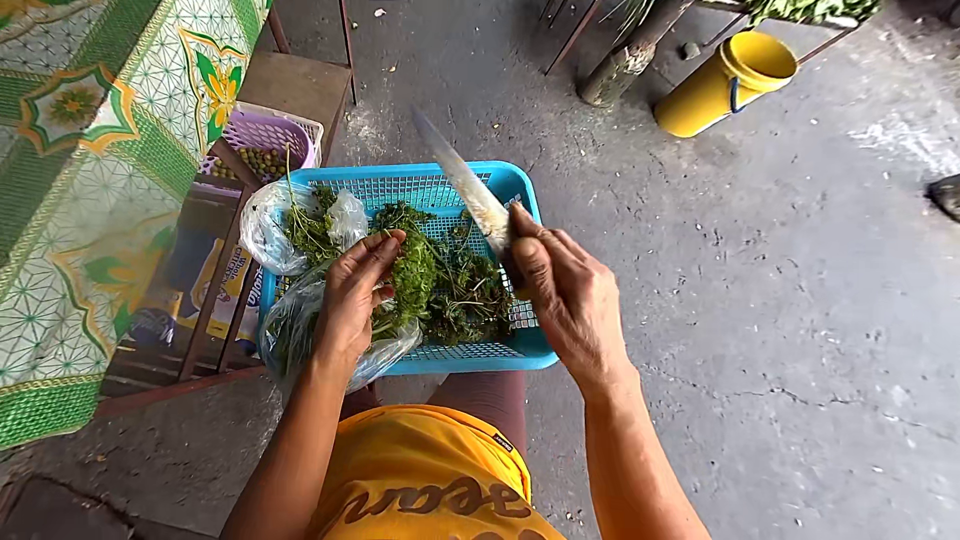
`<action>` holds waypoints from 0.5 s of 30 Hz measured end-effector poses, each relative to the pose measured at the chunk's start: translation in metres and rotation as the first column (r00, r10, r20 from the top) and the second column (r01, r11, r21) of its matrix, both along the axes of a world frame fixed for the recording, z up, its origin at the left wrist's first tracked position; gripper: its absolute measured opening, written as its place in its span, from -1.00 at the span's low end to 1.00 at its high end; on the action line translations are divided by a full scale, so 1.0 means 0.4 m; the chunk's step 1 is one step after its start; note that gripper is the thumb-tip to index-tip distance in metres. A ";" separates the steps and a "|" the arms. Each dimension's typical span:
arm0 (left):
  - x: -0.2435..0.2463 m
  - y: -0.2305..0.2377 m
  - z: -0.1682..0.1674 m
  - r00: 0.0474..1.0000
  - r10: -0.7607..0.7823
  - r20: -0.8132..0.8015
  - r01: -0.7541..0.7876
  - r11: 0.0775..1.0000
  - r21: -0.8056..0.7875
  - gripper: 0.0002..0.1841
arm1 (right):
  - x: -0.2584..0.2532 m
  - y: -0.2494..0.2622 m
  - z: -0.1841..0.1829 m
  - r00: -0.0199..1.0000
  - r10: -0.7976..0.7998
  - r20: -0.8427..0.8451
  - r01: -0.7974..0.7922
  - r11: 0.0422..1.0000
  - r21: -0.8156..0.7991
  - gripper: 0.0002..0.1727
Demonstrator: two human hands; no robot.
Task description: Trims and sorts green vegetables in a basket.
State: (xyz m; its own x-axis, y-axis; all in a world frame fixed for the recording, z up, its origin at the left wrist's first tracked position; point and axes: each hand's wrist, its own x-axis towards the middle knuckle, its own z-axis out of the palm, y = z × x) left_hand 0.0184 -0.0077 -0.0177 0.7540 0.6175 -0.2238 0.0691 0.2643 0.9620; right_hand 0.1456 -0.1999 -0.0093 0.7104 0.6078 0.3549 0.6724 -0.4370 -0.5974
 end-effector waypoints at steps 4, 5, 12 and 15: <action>-0.003 0.013 -0.010 0.994 0.052 0.101 -0.017 0.949 -0.314 -0.73 | 0.046 -0.025 -0.003 0.984 -0.111 0.142 0.123 0.989 -0.080 -0.39; -0.004 0.012 -0.010 0.993 0.048 0.109 -0.006 0.935 -0.354 -0.74 | 0.055 -0.028 -0.003 0.987 -0.105 0.118 0.122 0.981 -0.151 -0.19; -0.008 0.006 -0.005 0.980 0.103 0.168 0.024 0.786 -0.618 -0.70 | 0.149 0.043 -0.038 0.998 -0.059 -0.002 0.055 0.948 -0.314 -0.12; -0.018 0.012 -0.013 0.974 0.122 0.191 0.067 0.651 -0.756 -0.59 | 0.196 0.084 -0.075 0.997 -0.018 0.081 0.041 0.956 -0.290 -0.26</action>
State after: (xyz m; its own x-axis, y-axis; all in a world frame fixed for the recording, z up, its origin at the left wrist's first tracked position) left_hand 0.0111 -0.0029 -0.0229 0.8242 0.3263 -0.4628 -0.1231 0.9010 0.4160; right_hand 0.2240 -0.1661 -0.0393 0.7070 0.6721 0.2202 0.6956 -0.6044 -0.3883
